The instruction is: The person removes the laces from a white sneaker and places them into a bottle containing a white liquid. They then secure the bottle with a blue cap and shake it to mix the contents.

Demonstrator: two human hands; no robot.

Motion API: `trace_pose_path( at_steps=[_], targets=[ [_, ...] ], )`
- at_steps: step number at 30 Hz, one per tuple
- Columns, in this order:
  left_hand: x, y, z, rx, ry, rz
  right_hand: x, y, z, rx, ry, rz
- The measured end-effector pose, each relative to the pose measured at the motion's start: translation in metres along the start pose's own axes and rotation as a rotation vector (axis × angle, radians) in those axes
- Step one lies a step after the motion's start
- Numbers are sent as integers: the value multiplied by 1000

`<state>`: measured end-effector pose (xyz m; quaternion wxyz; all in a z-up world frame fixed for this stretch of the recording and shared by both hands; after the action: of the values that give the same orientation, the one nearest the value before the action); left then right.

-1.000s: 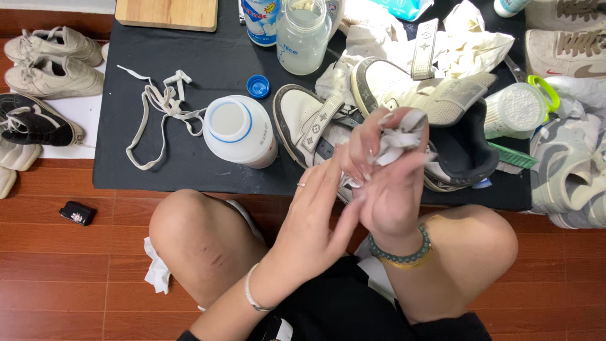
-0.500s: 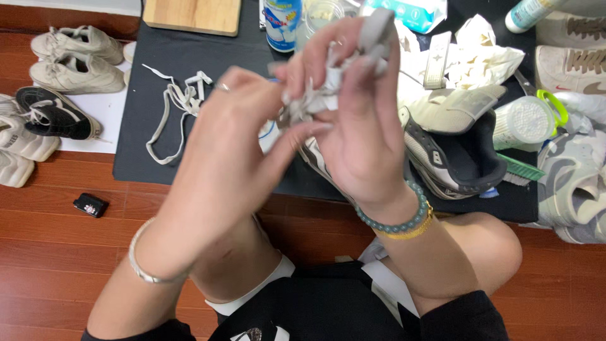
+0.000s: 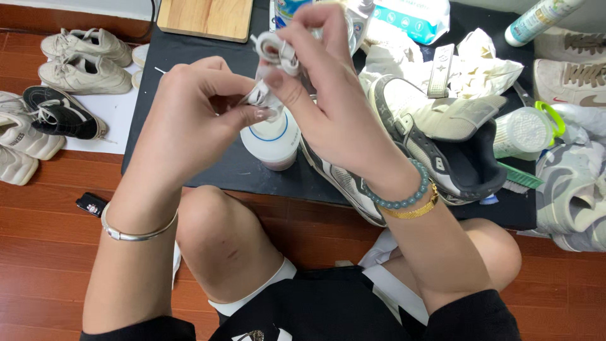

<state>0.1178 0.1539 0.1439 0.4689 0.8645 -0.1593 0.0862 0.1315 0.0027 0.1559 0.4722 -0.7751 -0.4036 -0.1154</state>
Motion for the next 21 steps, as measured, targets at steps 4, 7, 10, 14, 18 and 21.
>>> trace_pose_path(
  at_steps=[4,7,10,14,18,21],
  targets=[
    [2,5,0,86,-7,-52,-1,11,4,75,-57,194],
    [-1,10,-2,82,60,-104,2,6,-5,24,-54,148],
    [-8,22,1,173,126,55,1,1,-10,-59,-77,104],
    [-11,21,6,276,130,94,1,-3,-10,-124,-55,53],
    [-17,25,3,334,132,84,5,-6,-7,-112,-52,44],
    [-26,36,-6,381,118,146,11,-9,0,-209,-77,93]
  ],
)
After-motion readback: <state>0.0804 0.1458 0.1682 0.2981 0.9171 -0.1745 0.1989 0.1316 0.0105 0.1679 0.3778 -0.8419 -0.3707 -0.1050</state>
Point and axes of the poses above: each hand's wrist, its own x-axis towards the middle knuckle, its own z-axis out of the palm, y = z × x, the point moved 8 cm from there along x, towards the middle knuckle, and after that the axes turned 3 degrees about -x, right-handed, at the moved point
